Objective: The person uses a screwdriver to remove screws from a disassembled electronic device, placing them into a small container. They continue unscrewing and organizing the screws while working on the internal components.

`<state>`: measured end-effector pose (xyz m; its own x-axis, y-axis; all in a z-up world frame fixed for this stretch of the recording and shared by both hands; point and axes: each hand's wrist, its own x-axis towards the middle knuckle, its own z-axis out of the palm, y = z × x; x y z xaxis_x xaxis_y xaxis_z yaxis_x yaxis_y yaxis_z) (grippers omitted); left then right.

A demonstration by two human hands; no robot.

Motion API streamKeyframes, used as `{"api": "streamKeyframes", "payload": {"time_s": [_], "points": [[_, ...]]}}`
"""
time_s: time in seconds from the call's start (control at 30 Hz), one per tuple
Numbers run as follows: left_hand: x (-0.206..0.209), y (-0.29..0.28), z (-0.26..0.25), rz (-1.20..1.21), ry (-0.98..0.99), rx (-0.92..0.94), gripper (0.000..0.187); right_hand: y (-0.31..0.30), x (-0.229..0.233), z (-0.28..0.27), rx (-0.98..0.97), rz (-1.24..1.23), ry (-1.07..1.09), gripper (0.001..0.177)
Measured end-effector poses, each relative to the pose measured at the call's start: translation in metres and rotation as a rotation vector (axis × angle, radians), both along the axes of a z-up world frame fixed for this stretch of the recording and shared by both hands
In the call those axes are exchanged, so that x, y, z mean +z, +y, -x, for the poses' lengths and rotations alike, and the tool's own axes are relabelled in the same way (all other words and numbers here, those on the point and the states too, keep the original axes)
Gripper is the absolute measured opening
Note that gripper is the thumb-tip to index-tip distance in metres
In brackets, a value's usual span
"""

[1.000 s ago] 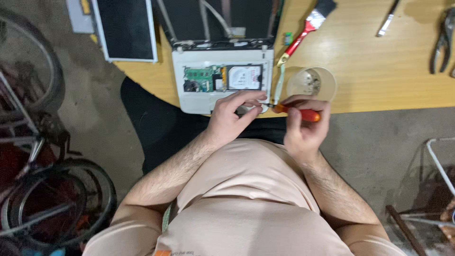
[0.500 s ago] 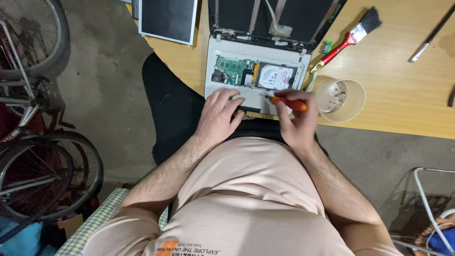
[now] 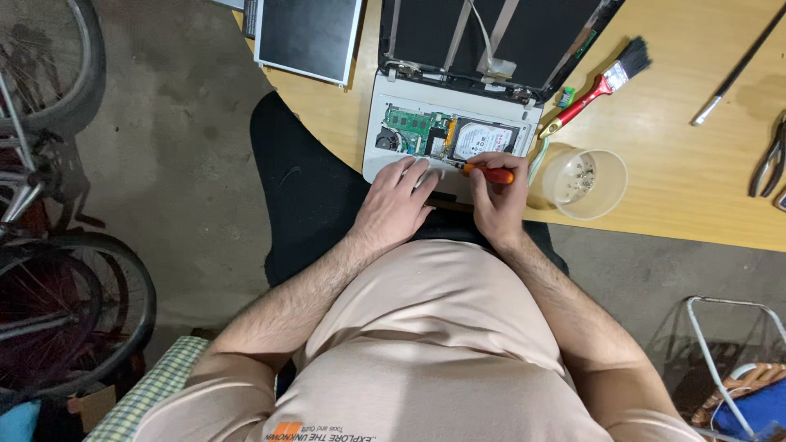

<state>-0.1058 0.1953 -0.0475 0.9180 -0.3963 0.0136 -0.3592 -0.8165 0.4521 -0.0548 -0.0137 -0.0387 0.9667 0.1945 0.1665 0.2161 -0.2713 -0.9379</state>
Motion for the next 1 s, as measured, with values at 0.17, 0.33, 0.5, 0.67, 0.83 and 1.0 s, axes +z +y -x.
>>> {"api": "streamKeyframes", "payload": {"time_s": [0.17,0.33,0.5,0.67,0.83,1.0], "points": [[0.000,-0.002,0.000,-0.022,-0.005,0.003,0.060,0.002,0.000,0.000,0.006,0.032,0.016,0.024],[-0.006,-0.005,0.000,-0.039,-0.041,0.015,0.065,0.003,0.003,-0.003,0.005,0.054,0.011,0.023],[-0.005,-0.006,-0.001,-0.065,-0.045,0.006,0.065,0.001,0.002,-0.004,0.019,0.095,0.009,0.024],[0.005,-0.008,-0.006,-0.088,-0.029,0.012,0.062,0.004,0.005,-0.004,0.019,0.127,0.018,0.024],[0.006,-0.008,-0.006,-0.113,-0.012,-0.002,0.065,0.007,0.015,-0.005,0.023,0.187,0.015,0.026],[0.004,-0.008,-0.007,-0.129,0.004,-0.017,0.070,0.010,0.019,-0.003,0.086,0.372,-0.067,0.026]]}}
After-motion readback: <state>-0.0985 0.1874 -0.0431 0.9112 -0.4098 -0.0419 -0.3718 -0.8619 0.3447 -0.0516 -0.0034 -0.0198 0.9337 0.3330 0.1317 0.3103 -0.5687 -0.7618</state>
